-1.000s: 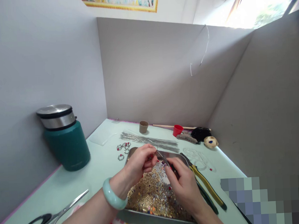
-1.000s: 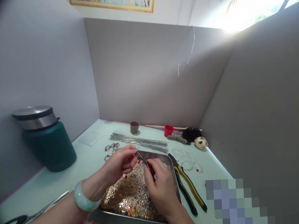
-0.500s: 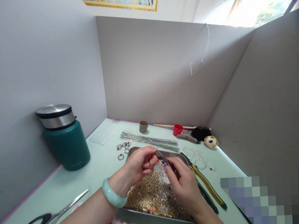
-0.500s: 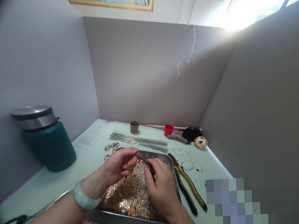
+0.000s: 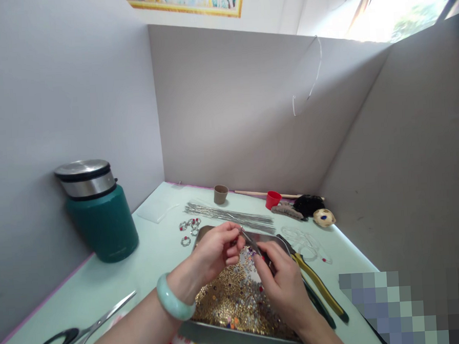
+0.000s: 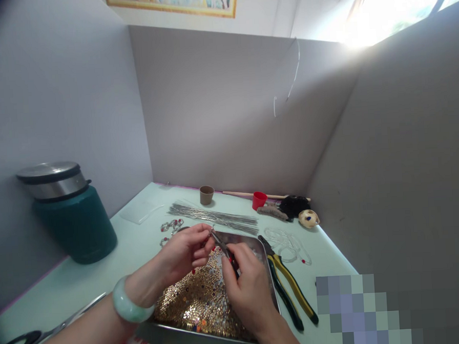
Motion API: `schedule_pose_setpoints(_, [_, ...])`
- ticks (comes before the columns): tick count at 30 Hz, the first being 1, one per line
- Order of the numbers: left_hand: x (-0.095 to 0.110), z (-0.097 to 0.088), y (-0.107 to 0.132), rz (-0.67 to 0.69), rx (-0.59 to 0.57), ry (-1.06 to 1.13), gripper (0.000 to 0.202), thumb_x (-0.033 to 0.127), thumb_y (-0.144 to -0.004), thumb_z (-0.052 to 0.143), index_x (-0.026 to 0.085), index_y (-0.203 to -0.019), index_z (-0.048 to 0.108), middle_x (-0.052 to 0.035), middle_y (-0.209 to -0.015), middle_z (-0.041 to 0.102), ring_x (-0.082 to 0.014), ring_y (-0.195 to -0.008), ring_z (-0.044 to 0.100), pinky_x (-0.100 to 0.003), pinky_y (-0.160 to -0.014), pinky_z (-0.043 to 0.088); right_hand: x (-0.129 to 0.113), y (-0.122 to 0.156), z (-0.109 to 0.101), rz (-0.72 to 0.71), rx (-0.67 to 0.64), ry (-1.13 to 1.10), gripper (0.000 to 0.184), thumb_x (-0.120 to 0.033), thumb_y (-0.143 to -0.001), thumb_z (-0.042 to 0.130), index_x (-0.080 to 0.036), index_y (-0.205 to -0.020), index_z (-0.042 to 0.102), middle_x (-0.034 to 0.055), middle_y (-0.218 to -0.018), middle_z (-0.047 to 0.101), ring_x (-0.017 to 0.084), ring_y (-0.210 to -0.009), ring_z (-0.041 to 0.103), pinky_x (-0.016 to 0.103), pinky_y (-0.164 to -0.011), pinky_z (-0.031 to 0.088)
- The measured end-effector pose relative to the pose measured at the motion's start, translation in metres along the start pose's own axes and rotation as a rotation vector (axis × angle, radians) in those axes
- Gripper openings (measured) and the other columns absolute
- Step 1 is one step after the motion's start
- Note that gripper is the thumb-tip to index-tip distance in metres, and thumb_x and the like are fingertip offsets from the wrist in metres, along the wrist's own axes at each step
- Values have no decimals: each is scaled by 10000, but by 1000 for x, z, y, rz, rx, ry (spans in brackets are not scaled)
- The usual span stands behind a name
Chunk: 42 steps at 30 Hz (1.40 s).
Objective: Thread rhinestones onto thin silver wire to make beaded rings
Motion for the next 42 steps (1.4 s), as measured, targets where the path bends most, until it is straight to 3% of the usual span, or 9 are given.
schedule_pose_setpoints(21, [-1, 1, 1, 126, 60, -122, 133, 207, -792, 598, 148, -862, 502, -6, -705, 563, -64, -521, 442, -208, -497, 362, 4, 0, 1, 18, 14, 26, 171, -232, -878, 452, -182, -992, 570, 75, -889, 594, 212, -812, 563, 311, -708, 432])
schedule_pose_setpoints(35, [-3, -1, 0, 50, 17, -65, 91, 192, -815, 565, 140, -833, 493, 16, -640, 506, -24, -431, 328, -193, -411, 200, 4, 1, 1, -7, 31, 73, 189, -232, -874, 453, -179, -1004, 580, 76, -896, 604, 205, -817, 573, 306, -720, 445])
schedule_pose_setpoints(42, [-1, 0, -1, 62, 36, -57, 106, 194, -811, 579, 136, -838, 496, 10, -651, 520, -26, -440, 351, -191, -416, 228, 4, 0, 2, 1, 13, 71, 187, -222, -875, 452, -179, -1007, 578, 73, -897, 604, 201, -815, 572, 305, -713, 443])
Point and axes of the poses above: each hand's wrist, its own y-axis away from the middle knuckle, its own z-axis out of the palm, x = y × z, the point moved 2 cm from there along -y, towards the middle knuckle
